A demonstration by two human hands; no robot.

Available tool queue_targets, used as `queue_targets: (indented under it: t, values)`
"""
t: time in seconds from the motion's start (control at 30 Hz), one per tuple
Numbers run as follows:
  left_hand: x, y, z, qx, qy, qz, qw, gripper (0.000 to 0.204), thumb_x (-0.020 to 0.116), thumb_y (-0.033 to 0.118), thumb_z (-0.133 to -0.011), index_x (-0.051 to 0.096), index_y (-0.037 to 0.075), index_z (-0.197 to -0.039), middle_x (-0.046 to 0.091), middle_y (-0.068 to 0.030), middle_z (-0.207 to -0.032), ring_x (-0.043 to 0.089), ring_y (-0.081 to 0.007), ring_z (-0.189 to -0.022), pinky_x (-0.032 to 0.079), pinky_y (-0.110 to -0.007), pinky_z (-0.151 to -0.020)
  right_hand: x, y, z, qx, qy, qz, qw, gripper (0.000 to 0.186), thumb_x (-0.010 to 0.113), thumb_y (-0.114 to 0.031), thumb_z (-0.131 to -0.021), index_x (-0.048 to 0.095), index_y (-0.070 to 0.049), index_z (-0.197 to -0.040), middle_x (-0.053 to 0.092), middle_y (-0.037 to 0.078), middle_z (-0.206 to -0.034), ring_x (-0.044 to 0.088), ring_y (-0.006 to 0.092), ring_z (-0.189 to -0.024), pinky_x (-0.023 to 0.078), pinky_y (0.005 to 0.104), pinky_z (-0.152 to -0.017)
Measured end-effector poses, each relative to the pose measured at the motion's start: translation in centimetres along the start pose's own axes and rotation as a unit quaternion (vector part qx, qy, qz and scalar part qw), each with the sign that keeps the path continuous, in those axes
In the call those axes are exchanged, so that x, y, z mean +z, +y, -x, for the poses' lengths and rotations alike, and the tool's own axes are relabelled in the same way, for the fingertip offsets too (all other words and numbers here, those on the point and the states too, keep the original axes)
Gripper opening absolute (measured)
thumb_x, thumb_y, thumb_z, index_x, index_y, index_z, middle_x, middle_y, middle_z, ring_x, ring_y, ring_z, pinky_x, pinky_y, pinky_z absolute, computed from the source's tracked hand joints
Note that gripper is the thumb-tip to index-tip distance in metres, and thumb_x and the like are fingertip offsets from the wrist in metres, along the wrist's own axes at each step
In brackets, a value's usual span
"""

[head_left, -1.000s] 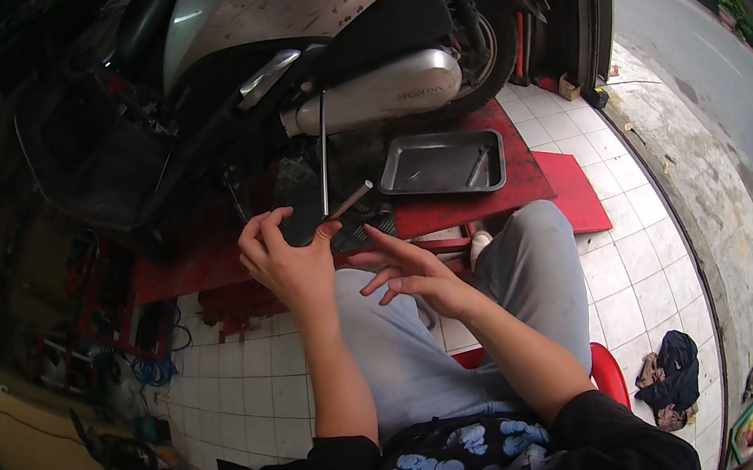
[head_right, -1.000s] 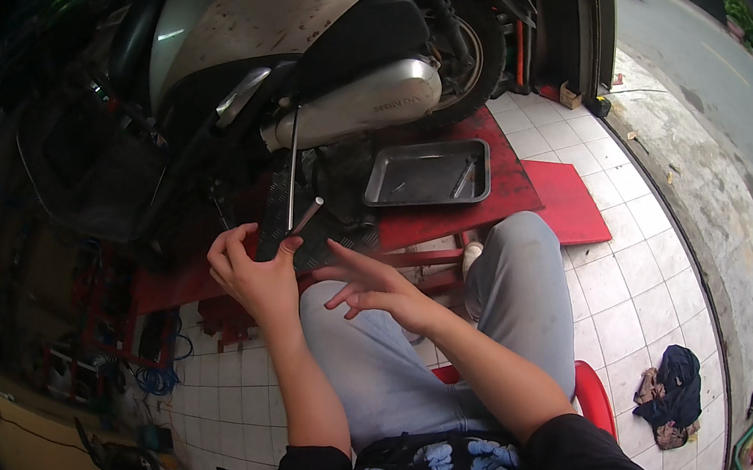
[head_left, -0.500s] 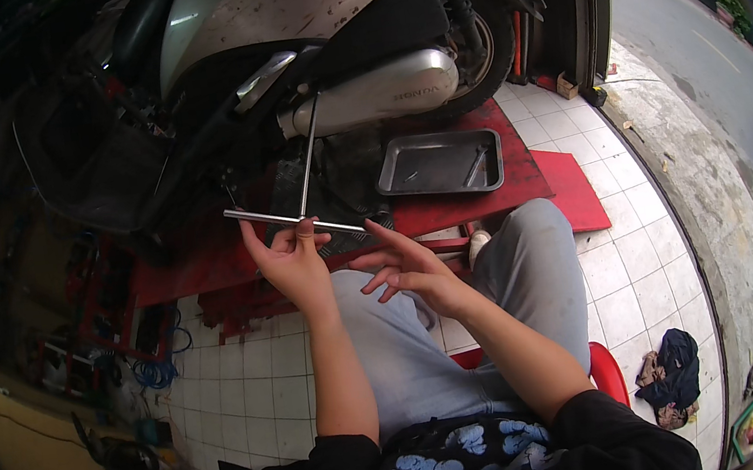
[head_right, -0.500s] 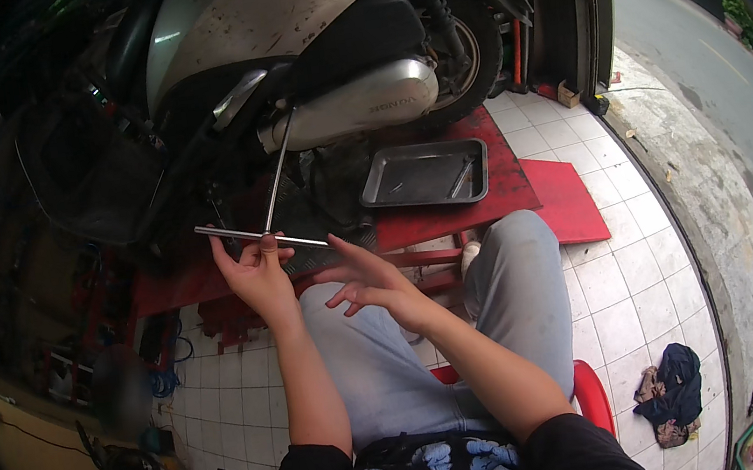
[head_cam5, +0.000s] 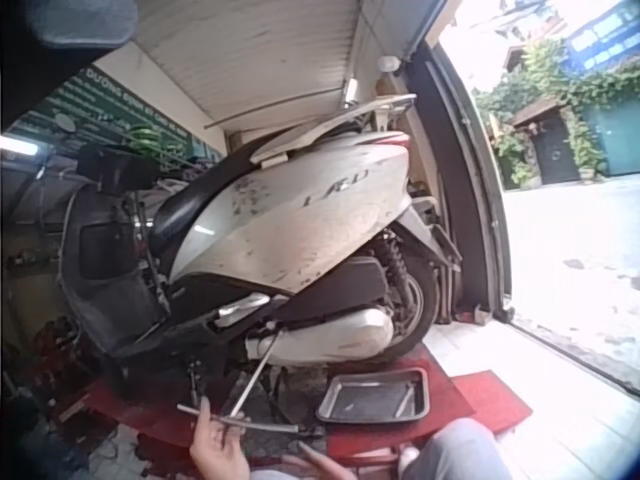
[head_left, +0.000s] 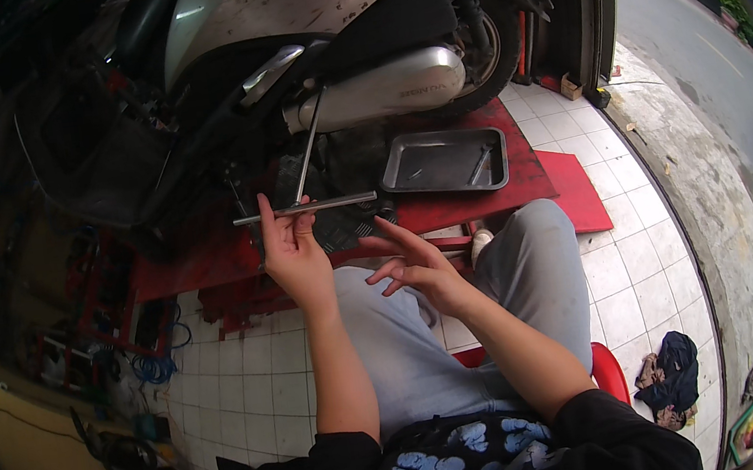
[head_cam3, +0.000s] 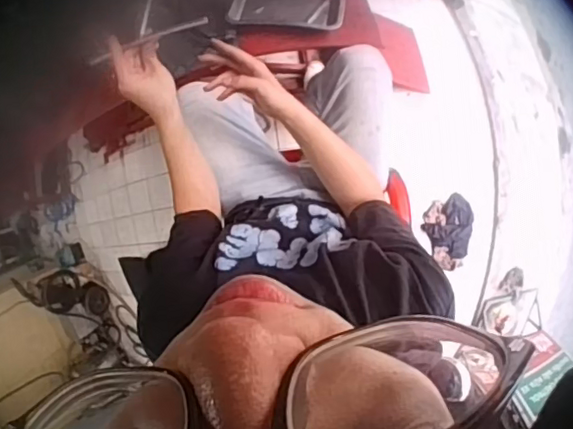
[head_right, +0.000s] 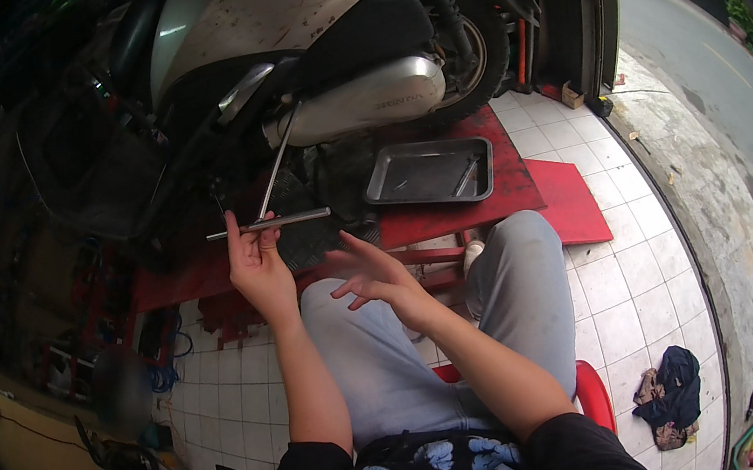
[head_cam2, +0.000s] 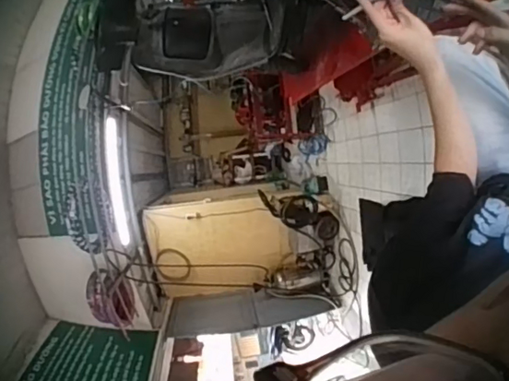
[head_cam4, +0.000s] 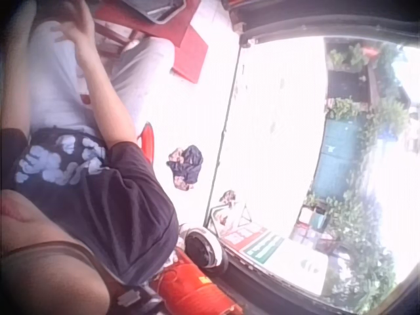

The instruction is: The person uses a T-handle socket wrench to loosen several bolts on the engine cover of a scooter and places the removed bolts into a metal tray.

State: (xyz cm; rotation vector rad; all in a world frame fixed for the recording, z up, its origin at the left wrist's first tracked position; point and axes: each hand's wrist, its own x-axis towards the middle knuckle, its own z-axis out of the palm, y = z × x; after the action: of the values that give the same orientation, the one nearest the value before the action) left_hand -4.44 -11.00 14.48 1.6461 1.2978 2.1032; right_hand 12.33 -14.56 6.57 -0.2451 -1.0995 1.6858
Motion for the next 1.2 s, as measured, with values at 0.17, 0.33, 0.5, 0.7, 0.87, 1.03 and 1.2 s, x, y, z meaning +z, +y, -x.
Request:
queue_targets:
  t: [0.17, 0.33, 0.5, 0.7, 0.87, 1.03, 1.2]
  values:
    - [-0.6, 1.3, 0.0, -0.053, -0.035, -0.114, 0.991, 0.038, 0.063, 0.012, -0.101, 0.060, -0.004, -0.135, 0.075, -0.0123, -0.093, 0.069, -0.0123, -0.077, 0.055, -0.025, -0.075, -0.3, -0.1, -0.1, 0.011, -0.015, 0.016, 1.000, 0.082, 0.063, -0.016, -0.090, 0.022, -0.010, -0.162, 0.049, 0.020, -0.149, 0.068, 0.0242, -0.109, 0.056, 0.0336, -0.086]
    - [-0.8, 3.5, -0.1, -0.154, -0.101, -0.213, 0.960, 0.032, 0.062, 0.029, -0.102, 0.076, 0.001, -0.104, 0.072, -0.0105, -0.081, 0.063, -0.0133, -0.067, 0.049, -0.030, -0.063, -0.3, 0.0, 0.0, 0.020, -0.029, 0.018, 0.999, 0.080, 0.062, -0.016, -0.092, 0.022, -0.010, -0.161, 0.054, 0.021, -0.144, 0.068, 0.0240, -0.109, 0.056, 0.0339, -0.087]
    - [-0.7, 2.0, 0.1, 0.024, -0.030, -0.297, 0.954, 0.037, 0.061, 0.037, -0.101, 0.080, 0.009, -0.089, 0.063, -0.0085, -0.081, 0.053, -0.0227, -0.085, 0.043, -0.038, -0.082, -0.6, 0.2, 0.1, 0.012, -0.026, 0.016, 0.999, 0.079, 0.061, -0.016, -0.092, 0.022, -0.010, -0.161, 0.055, 0.021, -0.143, 0.068, 0.0241, -0.109, 0.056, 0.0343, -0.087]
    - [0.0, 1.2, 0.3, 0.184, 0.094, -0.381, 0.901, 0.027, 0.063, 0.029, -0.099, 0.083, 0.012, -0.092, 0.046, -0.0168, -0.149, 0.042, -0.0332, -0.124, 0.027, -0.049, -0.109, -0.3, -0.3, 0.1, 0.005, -0.027, 0.030, 0.999, 0.083, 0.063, -0.023, -0.092, 0.021, -0.007, -0.161, 0.057, 0.021, -0.141, 0.068, 0.0233, -0.106, 0.054, 0.0323, -0.087]
    - [-0.3, 0.4, 0.4, 0.216, 0.046, -0.426, 0.877, 0.025, 0.064, 0.025, -0.097, 0.083, 0.010, -0.092, 0.035, -0.0157, -0.162, 0.029, -0.0403, -0.139, 0.025, -0.047, -0.113, -0.4, -0.2, 0.1, 0.003, -0.029, 0.034, 0.999, 0.083, 0.063, -0.023, -0.092, 0.021, -0.007, -0.161, 0.057, 0.021, -0.141, 0.068, 0.0230, -0.106, 0.054, 0.0321, -0.086]
    - [0.3, 0.6, 0.8, 0.185, 0.082, -0.384, 0.901, 0.028, 0.064, 0.022, -0.096, 0.079, 0.005, -0.080, 0.051, -0.0178, -0.145, 0.036, -0.0373, -0.126, 0.028, -0.047, -0.106, -0.5, -0.2, 0.0, 0.002, -0.026, 0.034, 0.999, 0.083, 0.063, -0.023, -0.092, 0.021, -0.007, -0.161, 0.057, 0.021, -0.141, 0.068, 0.0229, -0.106, 0.054, 0.0319, -0.085]
    - [0.3, 0.3, 0.7, 0.206, 0.112, -0.380, 0.895, 0.029, 0.062, 0.021, -0.097, 0.079, 0.005, -0.079, 0.055, -0.0142, -0.140, 0.038, -0.0342, -0.119, 0.028, -0.045, -0.103, -0.5, -0.1, 0.0, 0.003, -0.033, 0.036, 0.999, 0.083, 0.063, -0.023, -0.091, 0.021, -0.007, -0.161, 0.057, 0.020, -0.141, 0.068, 0.0229, -0.106, 0.054, 0.0321, -0.085]
